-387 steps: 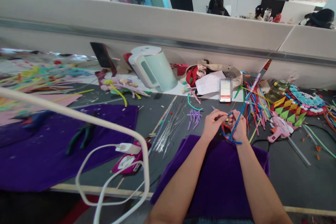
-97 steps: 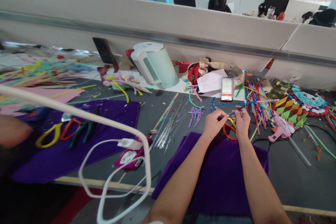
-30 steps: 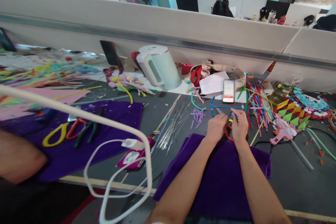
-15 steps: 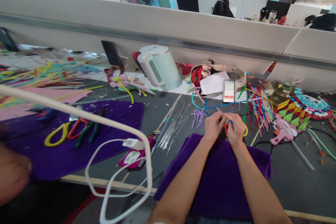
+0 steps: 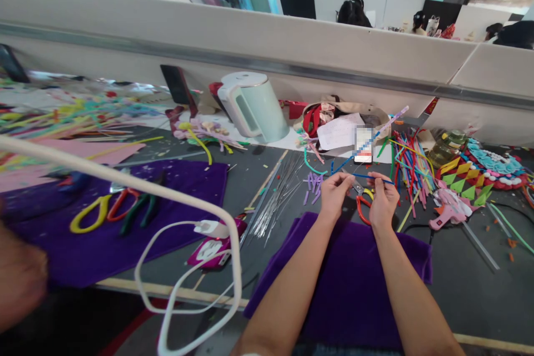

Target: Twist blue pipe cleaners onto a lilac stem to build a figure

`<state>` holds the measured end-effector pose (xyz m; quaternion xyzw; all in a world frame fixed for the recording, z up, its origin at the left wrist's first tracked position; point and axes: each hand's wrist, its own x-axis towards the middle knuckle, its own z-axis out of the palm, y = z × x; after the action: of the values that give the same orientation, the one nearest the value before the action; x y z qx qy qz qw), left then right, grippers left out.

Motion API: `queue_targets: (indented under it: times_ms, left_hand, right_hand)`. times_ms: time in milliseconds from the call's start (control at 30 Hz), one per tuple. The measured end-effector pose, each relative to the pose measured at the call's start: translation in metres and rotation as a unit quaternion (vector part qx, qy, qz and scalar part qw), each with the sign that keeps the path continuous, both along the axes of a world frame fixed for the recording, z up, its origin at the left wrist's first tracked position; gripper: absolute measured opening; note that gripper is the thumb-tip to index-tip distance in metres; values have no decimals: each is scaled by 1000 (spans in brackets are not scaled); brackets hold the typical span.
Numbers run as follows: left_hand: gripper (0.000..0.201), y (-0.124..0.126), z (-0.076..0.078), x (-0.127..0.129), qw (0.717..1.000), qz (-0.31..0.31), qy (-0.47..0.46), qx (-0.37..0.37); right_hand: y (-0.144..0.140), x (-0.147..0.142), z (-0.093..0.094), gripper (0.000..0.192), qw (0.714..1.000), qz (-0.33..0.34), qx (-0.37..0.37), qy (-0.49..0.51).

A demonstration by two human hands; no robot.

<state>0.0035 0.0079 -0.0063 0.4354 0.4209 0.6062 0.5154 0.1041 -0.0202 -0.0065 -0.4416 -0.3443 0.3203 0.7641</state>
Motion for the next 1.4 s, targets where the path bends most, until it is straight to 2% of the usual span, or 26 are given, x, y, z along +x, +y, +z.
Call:
queue_targets:
  times_ms: [133, 233, 600, 767, 933, 1100, 1400]
  left_hand:
    - [23, -2, 3, 2, 996, -27, -73, -33]
    - [24, -3, 3, 2, 993, -64, -93, -37]
    - [28, -3, 3, 2, 995, -68, -64, -46]
    - [26, -5, 4, 3, 997, -67, -20, -19]
    - [21, -10, 7, 4, 989, -44, 120, 68]
    - [20, -13, 6, 6, 963, -25, 229, 143]
    - [19, -13, 6, 4, 920, 2, 343, 192]
  right_hand:
    - [6, 2, -4, 18, 990, 46, -1, 135]
    - [9, 5, -6, 20, 980, 70, -12, 188]
    - [10, 14, -9, 21, 975, 124, -37, 180]
    - [9, 16, -7, 21, 974, 133, -43, 181]
    - [12, 22, -12, 33, 973, 102, -78, 192]
    - [15, 26, -20, 39, 986, 76, -107, 98]
    - [16, 31, -25, 34, 985, 61, -124, -104]
